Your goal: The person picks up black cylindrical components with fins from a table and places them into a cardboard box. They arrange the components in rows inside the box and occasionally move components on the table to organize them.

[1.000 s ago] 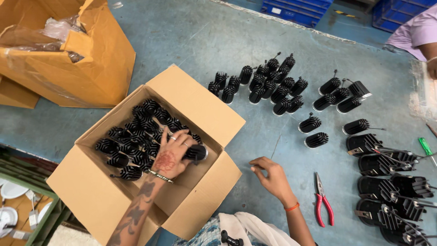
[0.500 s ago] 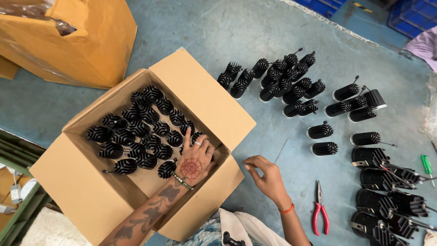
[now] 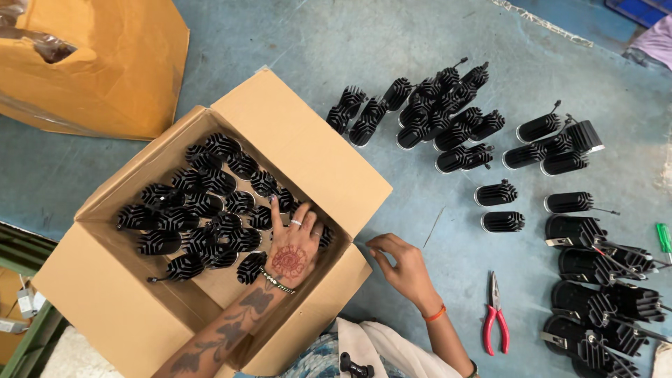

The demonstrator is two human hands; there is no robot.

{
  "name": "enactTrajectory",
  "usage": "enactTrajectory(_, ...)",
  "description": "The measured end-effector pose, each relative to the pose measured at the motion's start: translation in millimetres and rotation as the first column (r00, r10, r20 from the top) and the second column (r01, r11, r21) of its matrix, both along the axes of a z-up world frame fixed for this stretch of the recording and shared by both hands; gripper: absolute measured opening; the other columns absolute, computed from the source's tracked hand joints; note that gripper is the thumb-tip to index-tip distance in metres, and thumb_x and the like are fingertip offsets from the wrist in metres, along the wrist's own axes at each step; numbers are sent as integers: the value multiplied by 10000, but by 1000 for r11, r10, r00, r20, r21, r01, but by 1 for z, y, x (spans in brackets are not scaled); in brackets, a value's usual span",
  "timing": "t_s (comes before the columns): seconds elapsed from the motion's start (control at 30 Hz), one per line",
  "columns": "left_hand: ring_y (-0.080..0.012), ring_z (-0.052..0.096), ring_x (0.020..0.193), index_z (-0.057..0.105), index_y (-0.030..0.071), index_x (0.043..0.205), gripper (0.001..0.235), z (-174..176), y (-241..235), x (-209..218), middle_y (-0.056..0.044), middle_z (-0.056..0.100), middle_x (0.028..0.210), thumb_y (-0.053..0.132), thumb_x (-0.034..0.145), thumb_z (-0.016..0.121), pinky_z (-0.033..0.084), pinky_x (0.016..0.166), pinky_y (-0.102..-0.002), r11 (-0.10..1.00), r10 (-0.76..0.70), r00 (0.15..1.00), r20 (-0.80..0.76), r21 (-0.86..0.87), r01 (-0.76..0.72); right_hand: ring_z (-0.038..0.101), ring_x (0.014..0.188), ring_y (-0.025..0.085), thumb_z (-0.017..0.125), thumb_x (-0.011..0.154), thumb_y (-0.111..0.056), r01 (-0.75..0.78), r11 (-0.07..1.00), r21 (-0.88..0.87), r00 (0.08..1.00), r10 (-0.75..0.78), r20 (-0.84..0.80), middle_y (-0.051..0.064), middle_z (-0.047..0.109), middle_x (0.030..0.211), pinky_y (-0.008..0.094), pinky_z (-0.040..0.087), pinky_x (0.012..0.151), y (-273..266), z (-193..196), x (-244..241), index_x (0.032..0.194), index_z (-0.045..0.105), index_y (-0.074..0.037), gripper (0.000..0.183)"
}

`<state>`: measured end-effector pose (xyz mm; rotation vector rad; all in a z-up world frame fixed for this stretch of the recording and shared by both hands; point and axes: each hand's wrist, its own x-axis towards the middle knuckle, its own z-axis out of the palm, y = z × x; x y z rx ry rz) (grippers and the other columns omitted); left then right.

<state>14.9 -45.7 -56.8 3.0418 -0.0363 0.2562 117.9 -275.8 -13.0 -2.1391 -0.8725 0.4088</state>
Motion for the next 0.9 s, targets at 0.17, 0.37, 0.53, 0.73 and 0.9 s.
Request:
enactTrajectory(0.17,-312,454,1339,653,0,1182,569,41,1,-1,-158,567,1289,307,712,744,163,1136,-738,985,31,1000,1,-168,-31,746,1051,221,662,933,-70,115,982,152,973,-80,-218,119,702,1202,351,607,876,4,-10,1,1217,657,-7,292)
enactTrajectory(0.37,-309,510,1350,633,84,1261,481,83,4,-55,-114,582,1373,222,816,751,299,1201,-530,800,261,962,81,-576,-168,596,1317,208,647,928,-230,495,650,576,588,237,-773,79,605,1442,368,490,1082,37,-18,19,1483,464,-43,614)
enactTrajectory(0.53,-322,486,1336,421,-3,1458,871,96,-4,-78,-205,502,1441,170,693,799,376,1090,-454,486,424,905,26,-850,-203,647,1277,292,692,1025,-225,-10,697,717,993,91,-75,161,661,1331,428,535,1094,62,13,-10,1288,549,-36,354)
enactTrajectory(0.73,-278,532,1241,320,23,1638,781,34,-31,-60,-240,554,1416,190,954,659,428,1029,-387,-354,687,698,-204,-932,76,695,1255,335,706,989,-248,-551,674,491,834,463,300,148,709,1310,438,538,1126,59,41,-43,1172,707,-42,276)
enactTrajectory(0.9,-259,494,1332,205,-1,1623,834,7,-50,-50,-226,471,1509,180,936,641,401,1102,-375,-266,673,727,-138,-962,64,762,956,268,694,953,-207,68,880,470,998,-66,-22,99,783,1039,369,594,872,73,3,32,1054,751,-40,204)
